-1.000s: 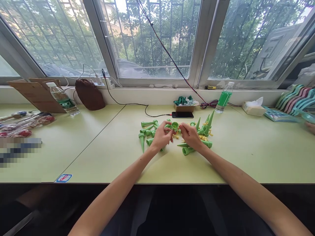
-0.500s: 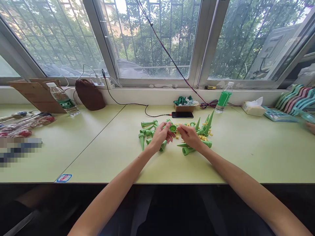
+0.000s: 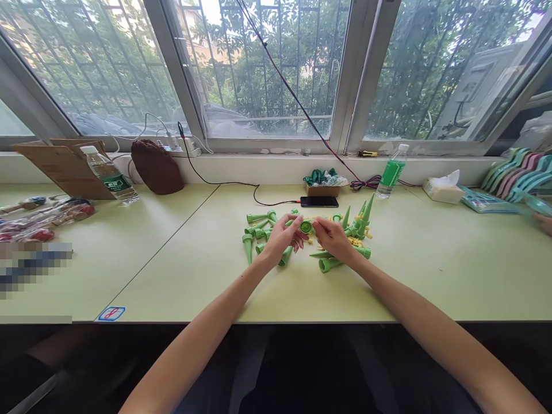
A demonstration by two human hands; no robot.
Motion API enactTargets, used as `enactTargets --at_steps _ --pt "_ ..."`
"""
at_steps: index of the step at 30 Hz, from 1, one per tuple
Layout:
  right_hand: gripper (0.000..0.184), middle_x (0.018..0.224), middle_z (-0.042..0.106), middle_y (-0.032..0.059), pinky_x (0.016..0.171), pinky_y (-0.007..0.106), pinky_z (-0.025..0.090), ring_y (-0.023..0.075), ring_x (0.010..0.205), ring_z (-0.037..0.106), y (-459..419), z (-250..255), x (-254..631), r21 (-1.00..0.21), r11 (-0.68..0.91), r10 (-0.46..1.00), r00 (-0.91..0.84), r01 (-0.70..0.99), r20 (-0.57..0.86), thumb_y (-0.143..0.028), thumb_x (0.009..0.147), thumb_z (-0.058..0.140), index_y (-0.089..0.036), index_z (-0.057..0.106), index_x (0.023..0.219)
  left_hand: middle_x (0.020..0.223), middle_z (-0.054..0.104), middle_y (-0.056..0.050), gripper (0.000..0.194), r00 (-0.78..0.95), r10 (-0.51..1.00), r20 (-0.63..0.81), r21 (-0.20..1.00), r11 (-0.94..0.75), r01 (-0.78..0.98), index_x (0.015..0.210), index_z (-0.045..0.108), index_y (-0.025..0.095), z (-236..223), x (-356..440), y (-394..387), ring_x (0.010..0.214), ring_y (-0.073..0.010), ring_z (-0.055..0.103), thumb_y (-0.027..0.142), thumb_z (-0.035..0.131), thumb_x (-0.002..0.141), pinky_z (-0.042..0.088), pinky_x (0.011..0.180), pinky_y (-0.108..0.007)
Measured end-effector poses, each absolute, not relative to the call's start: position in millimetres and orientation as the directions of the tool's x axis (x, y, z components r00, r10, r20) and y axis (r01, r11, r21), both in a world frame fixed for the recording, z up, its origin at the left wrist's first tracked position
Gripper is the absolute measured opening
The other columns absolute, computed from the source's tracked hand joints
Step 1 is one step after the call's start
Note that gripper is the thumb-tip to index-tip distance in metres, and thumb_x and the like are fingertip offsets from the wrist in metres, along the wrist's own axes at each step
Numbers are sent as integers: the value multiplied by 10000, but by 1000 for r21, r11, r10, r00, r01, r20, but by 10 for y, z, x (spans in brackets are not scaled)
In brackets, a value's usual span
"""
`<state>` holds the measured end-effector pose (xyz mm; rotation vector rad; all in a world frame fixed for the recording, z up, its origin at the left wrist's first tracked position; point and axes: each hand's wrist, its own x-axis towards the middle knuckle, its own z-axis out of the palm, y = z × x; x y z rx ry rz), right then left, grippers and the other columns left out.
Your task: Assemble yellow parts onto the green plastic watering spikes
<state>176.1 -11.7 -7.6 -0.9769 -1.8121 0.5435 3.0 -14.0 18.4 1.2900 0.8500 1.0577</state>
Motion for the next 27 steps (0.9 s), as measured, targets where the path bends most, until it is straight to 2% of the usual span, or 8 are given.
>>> enactTargets --at_steps 6,12,19,27 --pt "460 539 381 -43 516 251 310 110 523 351 -115 -69 1777 -716 580 813 -211 390 543 -553 990 388 -218 372 675 647 647 -11 484 312 942 121 991 -97 -90 1017 485 195 201 33 -162 466 -116 577 586 681 810 401 392 -197" --pt "455 541 376 -43 502 249 298 109 518 345 -74 -109 1793 -727 571 819 -202 382 537 -553 986 399 -217 380 680 609 563 42 489 338 912 231 970 -244 -5 1080 480 203 139 21 -147 493 -117 575 588 652 831 382 392 -176" --pt "494 535 337 -42 498 258 276 113 519 328 -55 -91 1814 -727 569 820 -205 384 534 -589 972 404 -218 356 650 718 586 39 402 379 839 390 849 -488 205 1182 462 223 101 18 -201 544 -90 561 465 601 893 440 530 -191" --pt "542 563 355 -26 530 282 261 116 546 312 -52 -39 1818 -663 594 798 -225 455 560 -617 968 364 -207 344 615 829 578 20 427 388 798 461 744 -586 321 1235 436 237 83 30 -210 584 -85 539 414 607 887 432 570 -202"
